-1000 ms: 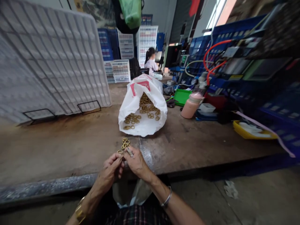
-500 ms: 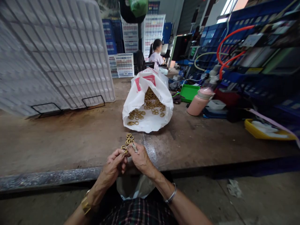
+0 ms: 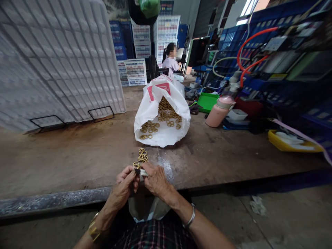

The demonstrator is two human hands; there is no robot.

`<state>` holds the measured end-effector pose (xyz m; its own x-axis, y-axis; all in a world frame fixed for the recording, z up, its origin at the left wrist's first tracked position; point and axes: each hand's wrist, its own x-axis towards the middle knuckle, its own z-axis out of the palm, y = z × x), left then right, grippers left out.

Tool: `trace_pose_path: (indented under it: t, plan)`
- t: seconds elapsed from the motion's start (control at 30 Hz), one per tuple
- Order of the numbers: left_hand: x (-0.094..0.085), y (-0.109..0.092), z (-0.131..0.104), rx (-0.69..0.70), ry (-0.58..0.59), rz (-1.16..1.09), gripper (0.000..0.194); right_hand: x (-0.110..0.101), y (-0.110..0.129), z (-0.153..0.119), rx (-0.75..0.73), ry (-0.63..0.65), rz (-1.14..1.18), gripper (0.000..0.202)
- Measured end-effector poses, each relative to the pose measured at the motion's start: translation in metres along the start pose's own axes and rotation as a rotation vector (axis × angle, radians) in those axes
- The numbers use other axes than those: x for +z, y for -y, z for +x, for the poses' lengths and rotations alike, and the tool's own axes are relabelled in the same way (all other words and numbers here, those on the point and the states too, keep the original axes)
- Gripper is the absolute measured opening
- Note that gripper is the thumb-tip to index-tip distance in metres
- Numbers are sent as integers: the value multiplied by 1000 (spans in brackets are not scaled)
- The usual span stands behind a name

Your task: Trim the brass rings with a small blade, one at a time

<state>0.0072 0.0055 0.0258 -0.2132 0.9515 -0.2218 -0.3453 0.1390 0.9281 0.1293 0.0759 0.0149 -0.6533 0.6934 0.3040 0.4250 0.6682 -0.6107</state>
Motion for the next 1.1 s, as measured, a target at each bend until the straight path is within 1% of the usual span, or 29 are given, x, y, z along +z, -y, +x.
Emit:
trace_pose_path:
  t: [0.13, 0.23, 0.37, 0.43, 0.5, 0.57, 0.63, 0.7, 0.73, 0.8, 0.93, 1.0, 1.1]
  plan:
    - [1, 0, 0, 28, -26, 54, 37, -1, -1, 1, 5, 11, -6, 31]
    - [2, -1, 0, 46, -30, 83, 37, -2, -1, 1, 15, 35, 2, 27]
    - [3, -6, -2, 66, -44, 160, 37, -4, 0, 3, 37, 140, 45, 18]
    - [3, -9, -6, 72, -46, 178, 37, -5, -1, 4, 61, 189, 21, 17]
    - [3, -9, -13, 64, -11, 174, 36, -7, -4, 6, 110, 212, -63, 22]
    - [4, -6, -21, 36, 73, 135, 32, -9, -9, 9, 175, 213, -166, 28]
    - [4, -2, -27, -15, 159, 50, 29, -11, -13, 12, 222, 184, -230, 30]
    - [4, 2, -29, -67, 176, -69, 27, -12, -14, 15, 236, 149, -242, 31]
    - [3, 3, -29, -90, 156, -132, 27, -12, -14, 16, 232, 140, -234, 32]
    - [-2, 5, -28, -121, 77, -242, 25, -9, -11, 19, 208, 146, -213, 34]
    - [-18, 2, -27, -133, -91, -365, 22, 2, 1, 21, 174, 175, -214, 29]
    - [-27, 0, -28, -156, -151, -415, 25, 8, 8, 21, 169, 192, -249, 29]
    - [-43, 0, -26, -228, -225, -466, 38, 17, 17, 21, 133, 208, -302, 29]
